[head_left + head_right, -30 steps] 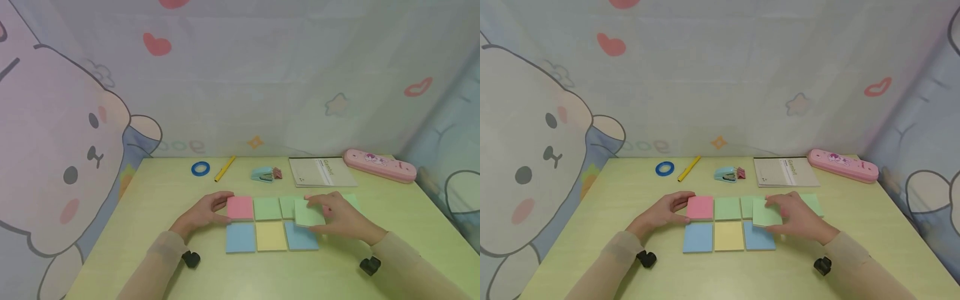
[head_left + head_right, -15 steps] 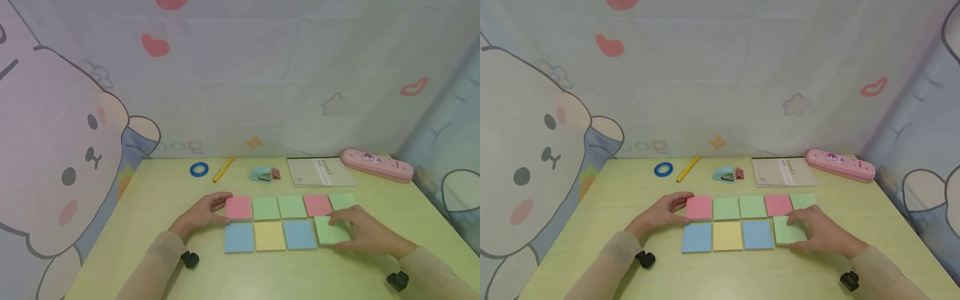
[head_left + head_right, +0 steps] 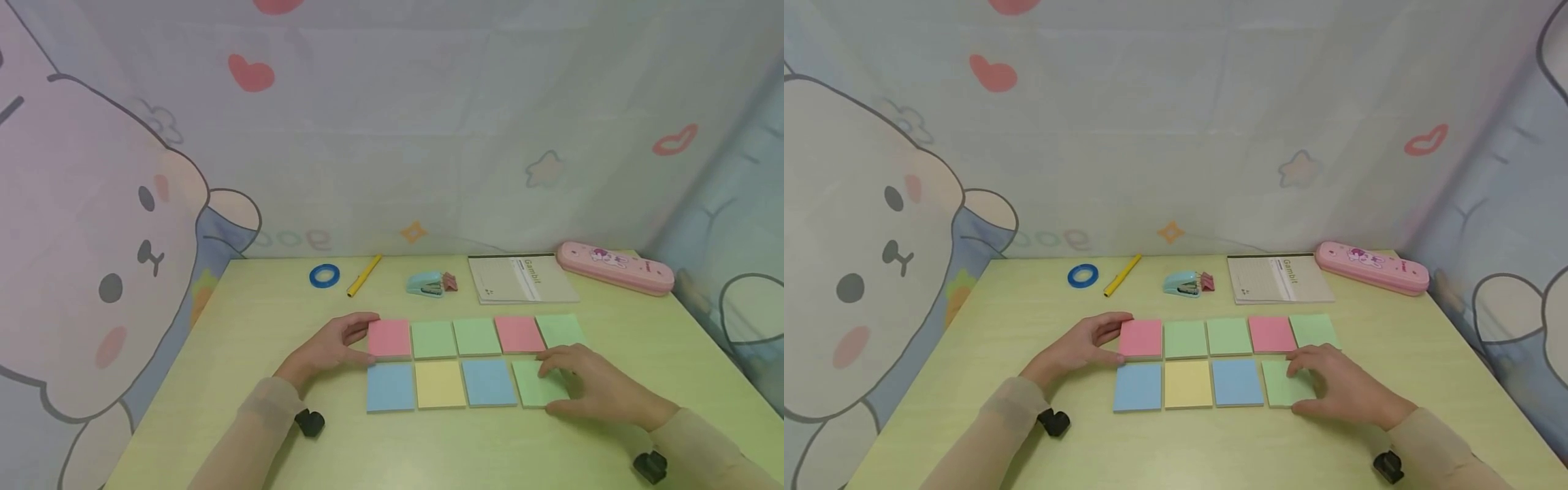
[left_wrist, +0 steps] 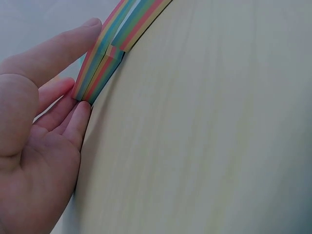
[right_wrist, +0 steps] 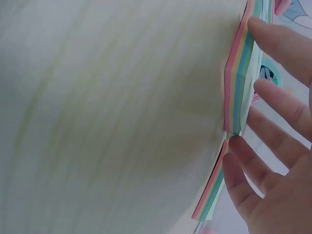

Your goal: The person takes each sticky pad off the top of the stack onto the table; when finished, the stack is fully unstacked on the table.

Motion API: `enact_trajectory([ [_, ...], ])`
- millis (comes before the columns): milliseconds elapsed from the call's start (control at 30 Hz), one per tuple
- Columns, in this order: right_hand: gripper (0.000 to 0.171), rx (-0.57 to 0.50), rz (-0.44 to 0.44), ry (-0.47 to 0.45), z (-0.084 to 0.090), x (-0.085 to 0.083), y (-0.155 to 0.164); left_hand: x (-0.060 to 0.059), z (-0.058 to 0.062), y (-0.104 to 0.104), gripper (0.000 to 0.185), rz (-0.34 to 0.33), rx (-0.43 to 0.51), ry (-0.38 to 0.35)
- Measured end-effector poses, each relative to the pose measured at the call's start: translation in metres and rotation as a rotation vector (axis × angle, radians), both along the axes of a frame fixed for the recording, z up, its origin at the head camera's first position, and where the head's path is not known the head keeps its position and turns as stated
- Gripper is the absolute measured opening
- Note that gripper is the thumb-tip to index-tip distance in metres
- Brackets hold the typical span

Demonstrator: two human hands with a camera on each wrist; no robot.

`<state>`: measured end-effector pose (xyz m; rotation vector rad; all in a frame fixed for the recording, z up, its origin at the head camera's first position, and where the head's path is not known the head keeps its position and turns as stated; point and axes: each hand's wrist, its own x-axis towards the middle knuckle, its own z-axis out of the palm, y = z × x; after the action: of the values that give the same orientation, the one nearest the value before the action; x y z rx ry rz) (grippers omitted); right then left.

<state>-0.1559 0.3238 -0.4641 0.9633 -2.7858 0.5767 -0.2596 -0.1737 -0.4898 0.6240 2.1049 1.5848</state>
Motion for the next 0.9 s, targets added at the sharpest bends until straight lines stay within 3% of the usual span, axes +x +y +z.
enact_trajectory([
  [267, 0.044, 0.013, -0.030, 0.032, -0.0019, -0.0027, -0.0019, 0.0007, 0.0016, -0.0002, 0.084, 0.000, 0.003, 0.000],
  [900, 0.043, 0.022, -0.043, -0.037, 0.0018, -0.0029, -0.0025, -0.0007, 0.0014, -0.0010, 0.085, -0.009, -0.016, 0.005],
])
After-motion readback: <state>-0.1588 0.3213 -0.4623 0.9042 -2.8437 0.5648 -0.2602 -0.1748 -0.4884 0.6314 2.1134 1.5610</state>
